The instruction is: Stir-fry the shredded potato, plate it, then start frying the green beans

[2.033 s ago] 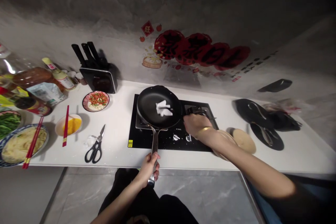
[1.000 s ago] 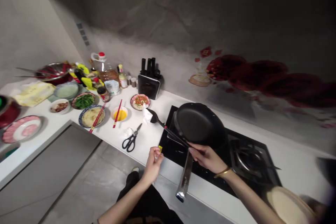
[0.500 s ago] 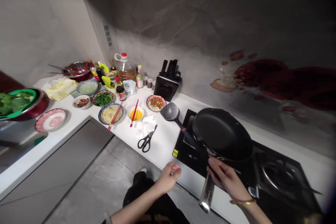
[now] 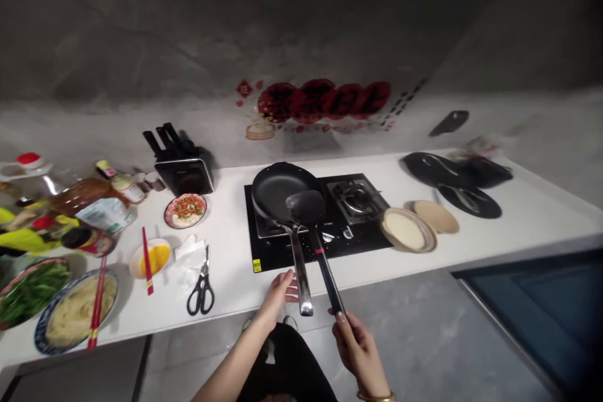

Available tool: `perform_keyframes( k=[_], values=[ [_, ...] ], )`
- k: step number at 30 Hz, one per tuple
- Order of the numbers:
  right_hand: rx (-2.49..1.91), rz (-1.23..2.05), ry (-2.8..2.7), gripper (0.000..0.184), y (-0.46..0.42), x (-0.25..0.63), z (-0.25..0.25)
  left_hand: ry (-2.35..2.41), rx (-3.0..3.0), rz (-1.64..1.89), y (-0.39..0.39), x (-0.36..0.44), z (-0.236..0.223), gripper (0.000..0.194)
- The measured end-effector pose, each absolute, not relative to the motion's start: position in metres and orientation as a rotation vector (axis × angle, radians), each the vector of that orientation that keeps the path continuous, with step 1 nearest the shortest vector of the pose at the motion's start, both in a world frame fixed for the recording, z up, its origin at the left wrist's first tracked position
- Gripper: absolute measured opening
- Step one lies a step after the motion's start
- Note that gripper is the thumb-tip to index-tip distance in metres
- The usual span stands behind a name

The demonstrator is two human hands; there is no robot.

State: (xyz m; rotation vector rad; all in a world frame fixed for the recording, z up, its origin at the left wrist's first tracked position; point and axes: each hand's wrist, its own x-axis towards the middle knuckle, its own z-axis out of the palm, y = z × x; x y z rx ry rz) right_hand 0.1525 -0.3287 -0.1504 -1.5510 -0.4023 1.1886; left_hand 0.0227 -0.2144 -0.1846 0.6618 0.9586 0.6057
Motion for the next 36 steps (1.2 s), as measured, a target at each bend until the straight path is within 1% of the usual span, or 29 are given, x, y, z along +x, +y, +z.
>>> perform_keyframes(
  k=[5, 9, 14, 18, 25, 31, 36],
  values=[
    [-1.552, 0.967, -0.142, 0.062, -0.334, 0.175, -0.151, 0.889, 0.442, 0.596, -0.223, 0.058, -0.171, 0.053],
    [-1.552, 0.95, -0.106, 0.063, -0.336, 0.206, -0.154, 0.891, 0.4, 0.733, -0.234, 0.083, -0.171, 0.048],
    [-1.571, 0.981, -0.188, 0.062, -0.338, 0.243, -0.153, 0.885, 0.382, 0.781, -0.238, 0.105, -0.178, 0.047],
    [-1.593, 1.041, -0.279, 0.064, -0.34, 0.27, -0.155, 0.903, 0.395, 0.767, -0.237, 0.105, -0.178, 0.046],
    [-1.677, 1.004, -0.574, 0.058, -0.351, 0.316, -0.165, 1.011, 0.411, 0.741, -0.238, 0.099, -0.171, 0.04],
    [-1.694, 0.916, -0.522, 0.063, -0.388, 0.39, -0.169, 1.289, 0.524, 0.785, -0.245, 0.101, -0.152, 0.032],
    [-1.837, 0.811, -0.431, 0.071, -0.431, 0.463, -0.173, 1.332, 0.577, 0.76, -0.248, 0.102, -0.144, 0.033]
  ],
)
